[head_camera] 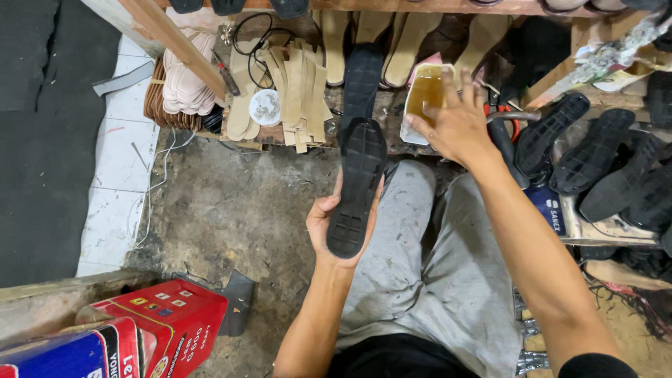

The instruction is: The person sits on the workshop floor and applies adhesive to the bottom of shoe soles. They dip a finger into a container of yellowish glue, spread it over the sole surface by hand, place the coated sole on the floor, and pick up the next sole to repeat the process.

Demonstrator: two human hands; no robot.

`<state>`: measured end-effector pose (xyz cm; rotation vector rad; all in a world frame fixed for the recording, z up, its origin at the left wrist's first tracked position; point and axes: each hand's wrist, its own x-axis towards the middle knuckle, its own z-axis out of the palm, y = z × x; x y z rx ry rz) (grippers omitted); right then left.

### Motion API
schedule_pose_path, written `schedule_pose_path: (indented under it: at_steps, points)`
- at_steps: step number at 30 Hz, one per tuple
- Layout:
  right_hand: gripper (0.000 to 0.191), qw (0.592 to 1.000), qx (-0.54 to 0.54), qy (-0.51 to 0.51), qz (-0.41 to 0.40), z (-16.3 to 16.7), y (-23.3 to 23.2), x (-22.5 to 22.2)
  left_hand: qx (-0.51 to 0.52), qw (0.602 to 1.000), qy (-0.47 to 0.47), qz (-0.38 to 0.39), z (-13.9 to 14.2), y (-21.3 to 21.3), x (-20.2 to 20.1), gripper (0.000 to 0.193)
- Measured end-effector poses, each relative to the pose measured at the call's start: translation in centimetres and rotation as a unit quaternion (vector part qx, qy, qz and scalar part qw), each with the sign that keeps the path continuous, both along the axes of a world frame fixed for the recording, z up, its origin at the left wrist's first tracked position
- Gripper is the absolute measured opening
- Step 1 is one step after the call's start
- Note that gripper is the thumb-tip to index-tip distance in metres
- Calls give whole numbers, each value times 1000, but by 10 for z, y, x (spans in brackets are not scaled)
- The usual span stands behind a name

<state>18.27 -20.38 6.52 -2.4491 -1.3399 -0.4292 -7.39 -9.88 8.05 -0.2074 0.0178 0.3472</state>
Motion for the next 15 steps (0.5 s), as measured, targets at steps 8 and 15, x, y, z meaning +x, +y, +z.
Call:
schedule_pose_path:
  at_steps: [8,15]
  points:
    - [81,900,231,362,72,44,-45,-91,43,999,-19,-19,2,5,4,83]
    - [88,826,343,410,178,44,-59,-175,70,994,-64,-52,5,-8,20,83]
